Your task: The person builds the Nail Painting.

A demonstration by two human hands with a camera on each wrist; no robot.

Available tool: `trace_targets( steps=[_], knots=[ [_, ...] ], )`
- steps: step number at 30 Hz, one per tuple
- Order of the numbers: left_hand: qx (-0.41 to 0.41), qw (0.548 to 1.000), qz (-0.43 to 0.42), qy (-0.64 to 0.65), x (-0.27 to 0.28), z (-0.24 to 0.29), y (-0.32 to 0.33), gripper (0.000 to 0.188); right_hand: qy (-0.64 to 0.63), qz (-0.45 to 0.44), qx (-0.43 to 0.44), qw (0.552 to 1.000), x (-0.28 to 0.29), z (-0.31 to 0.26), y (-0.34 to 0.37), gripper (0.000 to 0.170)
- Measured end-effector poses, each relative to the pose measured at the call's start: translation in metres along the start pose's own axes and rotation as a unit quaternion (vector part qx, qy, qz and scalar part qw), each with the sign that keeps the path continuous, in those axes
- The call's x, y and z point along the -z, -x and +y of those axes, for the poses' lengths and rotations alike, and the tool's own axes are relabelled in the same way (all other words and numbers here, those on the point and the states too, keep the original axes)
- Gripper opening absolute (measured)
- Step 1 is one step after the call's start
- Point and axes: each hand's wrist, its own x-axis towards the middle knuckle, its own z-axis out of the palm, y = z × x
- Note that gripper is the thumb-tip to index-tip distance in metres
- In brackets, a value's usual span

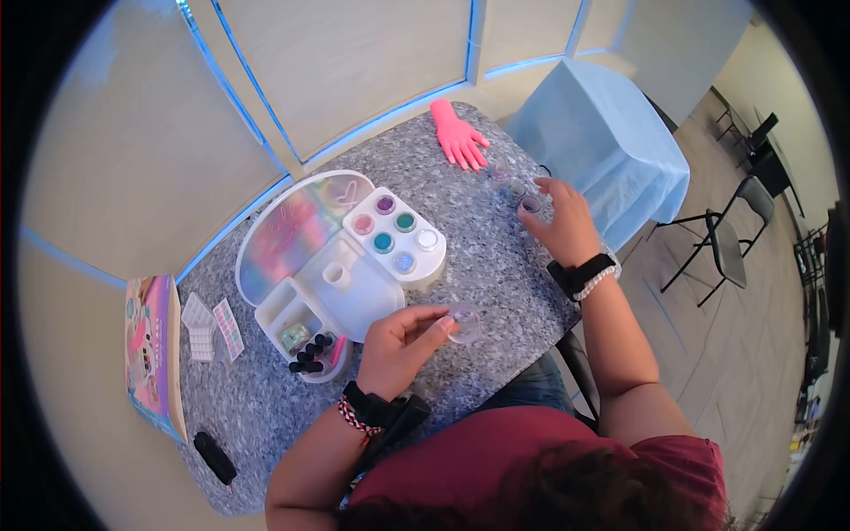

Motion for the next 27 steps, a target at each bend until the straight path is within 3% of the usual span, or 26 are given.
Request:
trace_targets(
  steps=[1,4,6,8,10,11,12,14,19,27],
  knots=[
    [0.000,1.000,0.005,0.001,0.000,0.000,0.001,0.034,-0.100,-0.098,-0.091,0.986,0.003,0.001,-0.006,0.054],
    [0.003,0.998,0.043,0.046,-0.001,0.002,0.001,0.034,-0.120,-0.116,-0.118,0.979,0.016,-0.014,-0.004,0.049],
    [0.030,0.995,0.066,0.070,-0.001,0.006,0.001,0.033,-0.109,-0.091,-0.092,0.986,0.036,-0.047,0.000,0.039],
    [0.040,0.993,0.078,0.074,-0.001,0.005,0.000,0.033,-0.293,-0.147,-0.048,0.944,0.061,-0.081,0.013,0.032],
    [0.053,0.992,0.084,0.077,-0.001,0.002,-0.001,0.033,-0.463,-0.175,-0.054,0.867,0.069,-0.109,0.035,0.032],
    [0.041,0.993,0.083,0.067,-0.001,-0.001,-0.002,0.033,-0.496,-0.184,-0.023,0.848,0.069,-0.118,0.044,0.033],
    [0.027,0.995,0.082,0.056,-0.001,-0.002,-0.002,0.033,-0.496,-0.185,-0.025,0.848,0.070,-0.124,0.046,0.033],
    [0.028,0.992,0.094,0.078,-0.005,-0.001,-0.001,0.033,-0.342,-0.155,0.147,0.915,0.073,-0.132,0.049,0.035],
    [0.027,0.993,0.102,0.051,-0.003,0.001,0.001,0.031,-0.305,-0.174,0.139,0.926,0.068,-0.132,0.058,0.037],
    [-0.009,0.992,0.121,0.016,-0.009,-0.005,0.001,0.030,-0.223,-0.190,0.201,0.935,0.072,-0.140,0.059,0.035]
  ],
)
